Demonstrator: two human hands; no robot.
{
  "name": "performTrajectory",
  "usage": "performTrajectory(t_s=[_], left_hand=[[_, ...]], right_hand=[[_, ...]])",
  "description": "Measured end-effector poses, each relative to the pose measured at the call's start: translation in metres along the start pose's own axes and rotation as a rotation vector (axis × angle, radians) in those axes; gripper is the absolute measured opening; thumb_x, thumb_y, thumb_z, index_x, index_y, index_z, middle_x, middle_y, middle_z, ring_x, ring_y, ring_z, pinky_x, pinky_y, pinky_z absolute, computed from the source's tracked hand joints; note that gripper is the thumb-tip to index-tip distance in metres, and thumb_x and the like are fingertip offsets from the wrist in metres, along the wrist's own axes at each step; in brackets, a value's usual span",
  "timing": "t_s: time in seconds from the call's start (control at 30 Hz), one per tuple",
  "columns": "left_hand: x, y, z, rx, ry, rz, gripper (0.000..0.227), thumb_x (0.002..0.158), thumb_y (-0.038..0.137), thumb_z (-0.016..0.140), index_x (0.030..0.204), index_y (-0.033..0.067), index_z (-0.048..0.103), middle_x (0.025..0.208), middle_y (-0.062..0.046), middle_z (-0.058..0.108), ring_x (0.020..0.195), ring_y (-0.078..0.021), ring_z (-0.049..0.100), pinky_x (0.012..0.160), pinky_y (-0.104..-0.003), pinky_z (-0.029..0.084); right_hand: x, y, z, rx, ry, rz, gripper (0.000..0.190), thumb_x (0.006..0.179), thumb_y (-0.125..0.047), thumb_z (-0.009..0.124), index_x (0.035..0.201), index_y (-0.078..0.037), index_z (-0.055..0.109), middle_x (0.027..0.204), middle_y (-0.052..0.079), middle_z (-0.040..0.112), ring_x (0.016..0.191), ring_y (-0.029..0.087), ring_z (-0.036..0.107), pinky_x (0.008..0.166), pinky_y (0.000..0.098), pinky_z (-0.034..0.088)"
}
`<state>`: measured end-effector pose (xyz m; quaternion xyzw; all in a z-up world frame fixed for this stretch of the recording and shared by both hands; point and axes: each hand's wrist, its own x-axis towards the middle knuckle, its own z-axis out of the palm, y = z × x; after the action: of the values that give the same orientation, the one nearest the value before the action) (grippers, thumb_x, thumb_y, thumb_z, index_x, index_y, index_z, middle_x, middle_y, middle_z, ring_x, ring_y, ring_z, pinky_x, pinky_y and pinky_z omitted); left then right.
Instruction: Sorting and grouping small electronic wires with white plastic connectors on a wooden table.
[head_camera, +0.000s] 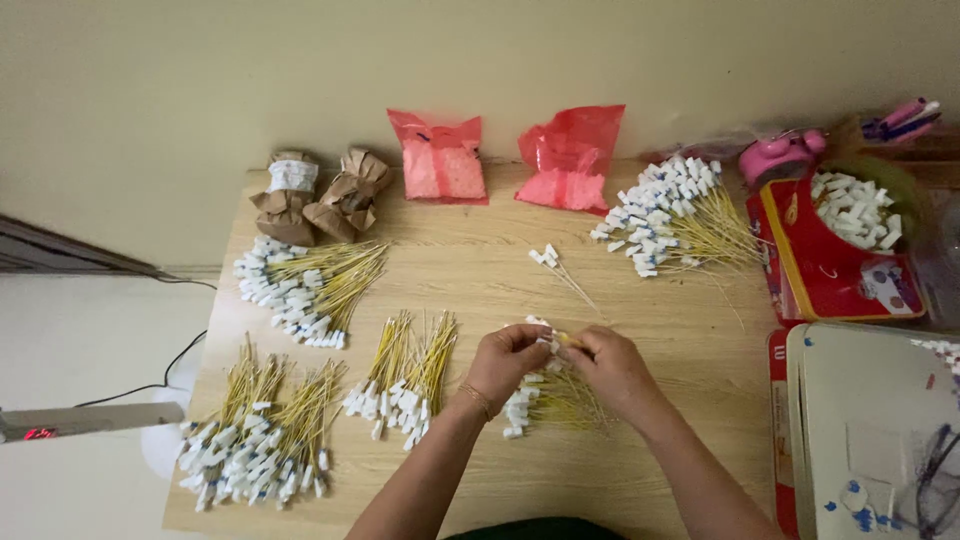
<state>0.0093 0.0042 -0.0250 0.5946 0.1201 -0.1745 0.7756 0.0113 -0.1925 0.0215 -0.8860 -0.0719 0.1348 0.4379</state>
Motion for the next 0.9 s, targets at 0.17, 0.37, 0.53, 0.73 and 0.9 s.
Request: performTrajectory(t_s=[0.17,0.37,0.53,0.73,0.9], left_hand=[[0.081,-0.005,-0.028,0.902,0.170,0.422,0.032,0.090,0.021,0.075,0.121,0.0198,0.075,0.106,-0.006,0.072,0.098,-0.0256,0.074,0.083,-0.037,0.061],[0.176,-0.015,-0.026,1.201,0.197,0.435,0.043,0.089,0.019,0.061,0.132,0.0233,0.063,0.124,-0.008,0.065,0.100,-0.0335,0.067,0.084,-0.046,0.056],[0.212,-0.028,-0.019,1.410,0.195,0.374,0.032,0.089,0.027,0.069,0.120,0.0355,0.069,0.114,-0.002,0.061,0.097,-0.0269,0.063,0.080,-0.044,0.057],[0.197,-0.035,-0.042,1.349,0.139,0.378,0.019,0.086,0.027,0.075,0.104,0.0242,0.074,0.108,-0.008,0.066,0.105,-0.0333,0.070,0.091,-0.043,0.060],[0.113,0.000,-0.046,0.826,0.193,0.348,0.026,0.081,0.022,0.083,0.105,0.0285,0.076,0.088,-0.002,0.076,0.086,-0.0196,0.076,0.076,-0.036,0.062]], right_hand=[[0.007,0.045,0.024,-0.036,-0.015,0.089,0.022,0.100,-0.015,0.057,0.108,-0.004,0.074,0.099,0.021,0.072,0.101,0.043,0.069,0.089,0.0496,0.055],[0.013,0.009,0.001,0.025,0.012,0.254,0.032,0.096,-0.020,0.059,0.125,-0.014,0.070,0.095,0.001,0.074,0.077,0.014,0.065,0.069,0.0294,0.050],[0.017,-0.006,-0.017,0.184,0.115,0.288,0.025,0.103,-0.029,0.052,0.112,-0.010,0.065,0.077,0.002,0.065,0.065,0.013,0.056,0.061,0.0306,0.045],[0.019,-0.005,-0.022,0.428,0.222,0.153,0.011,0.097,-0.015,0.069,0.101,-0.005,0.072,0.072,0.007,0.065,0.069,0.015,0.060,0.060,0.0297,0.055],[0.023,-0.012,-0.014,0.501,0.277,0.055,0.021,0.089,-0.006,0.074,0.110,-0.003,0.073,0.075,0.007,0.065,0.072,0.012,0.057,0.065,0.0276,0.050]])
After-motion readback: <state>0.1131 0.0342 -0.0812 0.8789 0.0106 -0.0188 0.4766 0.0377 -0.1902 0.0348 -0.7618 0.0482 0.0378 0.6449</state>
